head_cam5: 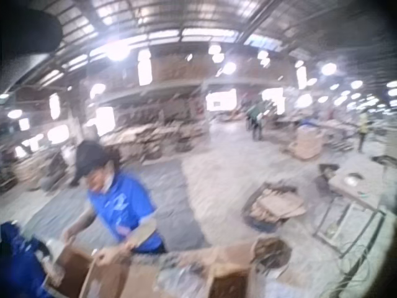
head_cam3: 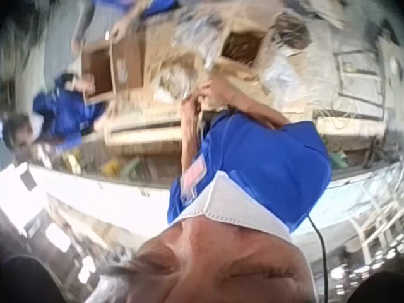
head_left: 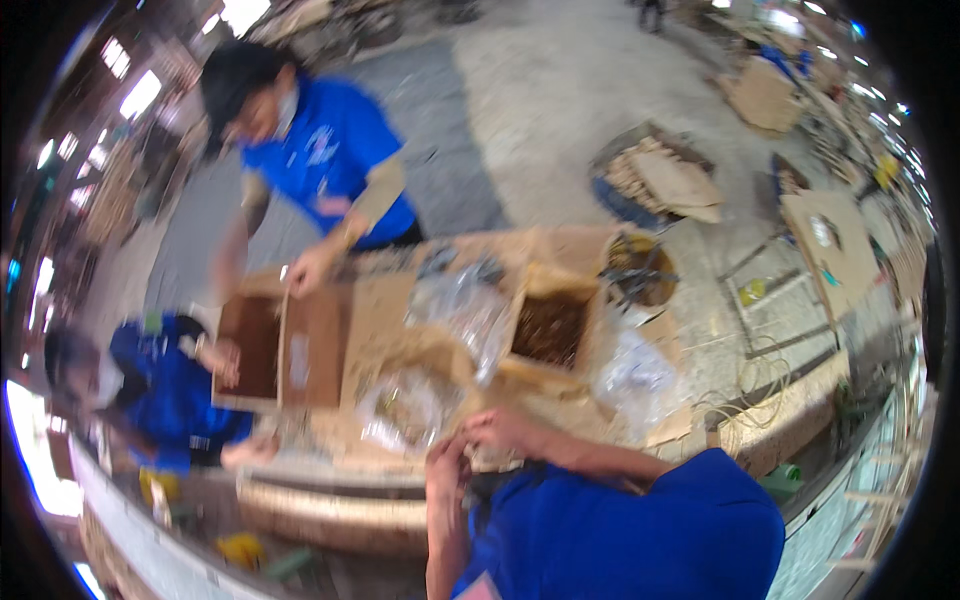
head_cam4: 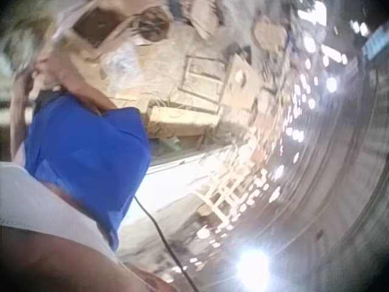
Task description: The person sorts small metal fasteners, likely screws or nails, from a plastic bag into a wooden box. They handle the items one by one, picking them up and placing them into the container while standing at a workbench in a factory setting.
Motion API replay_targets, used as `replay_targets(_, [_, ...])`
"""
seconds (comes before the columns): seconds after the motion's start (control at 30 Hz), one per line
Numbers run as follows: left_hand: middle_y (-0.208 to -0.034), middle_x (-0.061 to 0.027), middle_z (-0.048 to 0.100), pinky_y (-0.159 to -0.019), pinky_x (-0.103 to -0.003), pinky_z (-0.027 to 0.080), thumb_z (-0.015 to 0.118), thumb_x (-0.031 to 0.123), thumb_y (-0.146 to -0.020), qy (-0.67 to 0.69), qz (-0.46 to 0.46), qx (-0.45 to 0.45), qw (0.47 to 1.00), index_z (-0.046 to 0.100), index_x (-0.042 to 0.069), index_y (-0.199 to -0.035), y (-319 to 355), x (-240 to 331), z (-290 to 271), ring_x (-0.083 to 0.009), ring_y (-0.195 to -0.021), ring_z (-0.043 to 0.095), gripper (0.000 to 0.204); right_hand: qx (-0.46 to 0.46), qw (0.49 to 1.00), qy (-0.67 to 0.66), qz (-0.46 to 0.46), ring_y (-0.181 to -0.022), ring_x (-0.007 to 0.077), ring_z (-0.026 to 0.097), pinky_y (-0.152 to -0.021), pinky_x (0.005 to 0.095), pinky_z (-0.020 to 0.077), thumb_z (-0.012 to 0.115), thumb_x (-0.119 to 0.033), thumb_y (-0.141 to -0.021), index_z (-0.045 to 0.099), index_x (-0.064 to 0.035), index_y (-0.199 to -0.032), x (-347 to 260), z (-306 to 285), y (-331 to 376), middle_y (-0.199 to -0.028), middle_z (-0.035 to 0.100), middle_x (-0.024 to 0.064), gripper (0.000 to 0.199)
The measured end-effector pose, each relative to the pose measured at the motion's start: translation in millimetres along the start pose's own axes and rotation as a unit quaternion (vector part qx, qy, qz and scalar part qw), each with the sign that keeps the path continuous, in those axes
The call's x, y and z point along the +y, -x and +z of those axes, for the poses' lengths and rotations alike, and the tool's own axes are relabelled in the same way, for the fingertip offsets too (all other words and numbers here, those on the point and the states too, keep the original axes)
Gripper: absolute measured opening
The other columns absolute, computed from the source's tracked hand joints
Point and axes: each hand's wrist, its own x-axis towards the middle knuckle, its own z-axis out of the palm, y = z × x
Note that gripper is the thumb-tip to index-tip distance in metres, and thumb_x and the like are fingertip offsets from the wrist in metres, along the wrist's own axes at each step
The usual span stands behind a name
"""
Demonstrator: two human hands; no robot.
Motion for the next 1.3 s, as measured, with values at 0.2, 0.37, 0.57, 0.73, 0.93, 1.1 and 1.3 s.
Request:
replay_targets(0.2, [-0.050, 0.0049, 0.033, -0.033, -0.024, 0.024, 0.057, 0.016, -0.092, 0.131, -0.043, -0.065, 0.988, 0.048, 0.011, -0.072, -12.8, -10.9, -13.8, -0.0073, -0.036, 0.028, 0.022, 0.000, 0.977, 0.179, -0.114, -0.093, 0.0211, 0.063, -0.082, 0.0323, 0.0494, 0.068, -0.036, -0.083, 0.061, -0.0084, -0.124, -34.9, -15.6, 15.3, -0.112, 0.065, 0.0107, 0.050])
replay_targets(0.37, [-0.052, 0.0049, 0.039, -0.032, -0.024, 0.026, 0.060, 0.021, -0.092, 0.132, -0.022, -0.037, 0.990, 0.056, 0.010, -0.078, -21.5, -13.8, -5.1, -0.0073, -0.036, 0.031, 0.019, -0.051, 0.962, 0.210, -0.165, -0.098, 0.0221, 0.058, -0.084, 0.0326, 0.0471, 0.075, -0.041, -0.075, 0.055, -0.0065, -0.130, -43.4, -24.2, 9.3, -0.109, 0.060, 0.0125, 0.068])
replay_targets(0.57, [-0.062, 0.0023, 0.054, -0.032, -0.021, 0.026, 0.066, 0.027, -0.090, 0.018, 0.137, 0.006, 0.990, 0.061, 0.004, -0.096, -28.2, -30.1, 3.7, -0.0045, -0.038, 0.036, 0.024, -0.012, 0.997, -0.018, -0.069, -0.092, 0.0138, 0.057, -0.081, 0.0268, 0.0463, 0.073, -0.027, -0.080, 0.062, -0.0042, -0.117, -40.7, -22.8, 18.9, -0.104, 0.064, 0.0058, 0.044])
replay_targets(0.73, [-0.080, -0.0049, 0.064, -0.037, -0.018, 0.030, 0.050, 0.042, -0.097, 0.166, 0.059, -0.101, 0.979, 0.058, 0.002, -0.109, -7.2, -27.9, 0.7, -0.0034, -0.047, 0.046, 0.043, -0.055, 0.988, -0.146, 0.001, -0.084, 0.0115, 0.061, -0.078, 0.0266, 0.0482, 0.068, -0.016, -0.084, 0.066, -0.0029, -0.106, -47.6, -15.8, 24.4, -0.090, 0.067, 0.0018, 0.025])
replay_targets(0.93, [-0.058, 0.0049, 0.036, -0.043, -0.023, 0.028, 0.060, 0.019, -0.092, 0.233, 0.180, -0.023, 0.956, 0.056, 0.007, -0.084, -2.6, -8.7, -14.8, -0.0068, -0.046, 0.032, 0.016, -0.020, 0.991, -0.117, -0.054, -0.083, 0.0128, 0.064, -0.081, 0.0288, 0.0497, 0.067, -0.012, -0.086, 0.061, -0.0020, -0.120, -50.5, 0.6, 15.2, -0.098, 0.068, 0.0068, 0.036])
replay_targets(1.1, [-0.059, 0.0011, 0.037, -0.045, -0.025, 0.026, 0.064, 0.031, -0.090, 0.221, 0.376, -0.031, 0.899, 0.058, 0.001, -0.090, 7.6, 24.3, -72.5, -0.0099, -0.049, 0.031, 0.031, 0.046, 0.994, -0.010, -0.094, -0.090, 0.0147, 0.065, -0.082, 0.0285, 0.0517, 0.069, -0.018, -0.086, 0.058, -0.0030, -0.124, -41.3, -3.3, -16.8, -0.108, 0.068, 0.0095, 0.042])
replay_targets(1.3, [-0.065, -0.0045, 0.056, -0.056, -0.025, 0.041, 0.057, 0.021, -0.096, -0.197, 0.446, 0.255, 0.835, 0.065, -0.003, -0.106, 27.7, 100.3, -89.7, -0.0074, -0.058, 0.044, 0.027, 0.135, 0.976, 0.128, -0.112, -0.090, 0.0153, 0.066, -0.080, 0.0294, 0.0530, 0.068, -0.017, -0.087, 0.060, 0.0000, -0.118, -119.7, -36.7, -52.4, -0.105, 0.069, 0.0116, 0.036])
